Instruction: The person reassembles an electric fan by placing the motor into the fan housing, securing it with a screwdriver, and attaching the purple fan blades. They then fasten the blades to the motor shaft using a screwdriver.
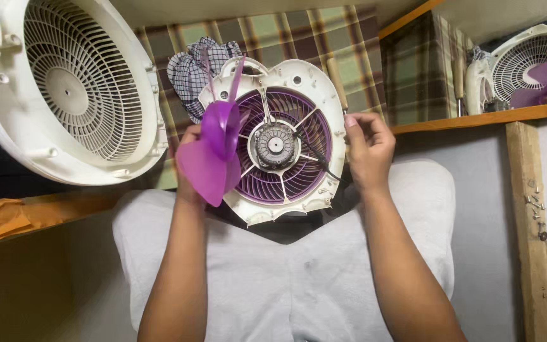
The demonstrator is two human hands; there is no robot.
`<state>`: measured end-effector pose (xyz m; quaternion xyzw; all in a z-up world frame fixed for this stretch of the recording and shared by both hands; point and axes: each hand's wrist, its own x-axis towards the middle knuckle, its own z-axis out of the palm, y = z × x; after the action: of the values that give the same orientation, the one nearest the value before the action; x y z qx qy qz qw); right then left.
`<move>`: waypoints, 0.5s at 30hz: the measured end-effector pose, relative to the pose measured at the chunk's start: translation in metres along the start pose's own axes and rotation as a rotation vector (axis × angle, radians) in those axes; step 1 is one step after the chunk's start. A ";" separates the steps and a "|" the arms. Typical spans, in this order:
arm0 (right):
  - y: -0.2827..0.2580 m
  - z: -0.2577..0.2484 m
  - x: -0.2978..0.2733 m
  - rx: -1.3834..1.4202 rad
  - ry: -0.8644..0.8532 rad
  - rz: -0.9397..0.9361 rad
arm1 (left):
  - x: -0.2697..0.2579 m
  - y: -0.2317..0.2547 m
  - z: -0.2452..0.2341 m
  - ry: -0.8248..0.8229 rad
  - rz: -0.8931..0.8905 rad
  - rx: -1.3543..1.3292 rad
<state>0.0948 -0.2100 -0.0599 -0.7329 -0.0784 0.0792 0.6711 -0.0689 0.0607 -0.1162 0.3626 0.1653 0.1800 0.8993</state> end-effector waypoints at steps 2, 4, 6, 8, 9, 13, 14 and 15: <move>0.000 -0.003 0.002 0.027 0.012 0.063 | -0.002 0.006 0.009 -0.033 0.092 0.271; 0.000 -0.004 0.002 0.000 0.032 0.099 | -0.013 0.008 0.024 0.011 0.160 0.613; 0.001 -0.003 0.002 0.007 0.028 0.094 | -0.020 0.008 0.041 0.033 0.207 0.969; 0.001 -0.002 0.003 0.047 0.001 0.048 | -0.021 0.008 0.054 0.026 0.280 1.454; 0.002 -0.002 0.003 0.039 -0.005 0.052 | -0.020 0.005 0.060 -0.024 0.326 1.534; 0.001 -0.001 0.003 0.037 -0.017 0.082 | -0.017 -0.011 0.074 -0.147 0.450 1.694; 0.001 -0.001 0.004 0.043 -0.015 0.093 | -0.017 -0.015 0.075 -0.159 0.466 1.694; 0.001 -0.001 0.003 0.005 -0.017 0.094 | -0.016 -0.018 0.074 -0.163 0.462 1.704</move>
<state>0.0984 -0.2107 -0.0604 -0.7333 -0.0494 0.1169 0.6679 -0.0476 -0.0025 -0.0758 0.9452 0.1012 0.1463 0.2737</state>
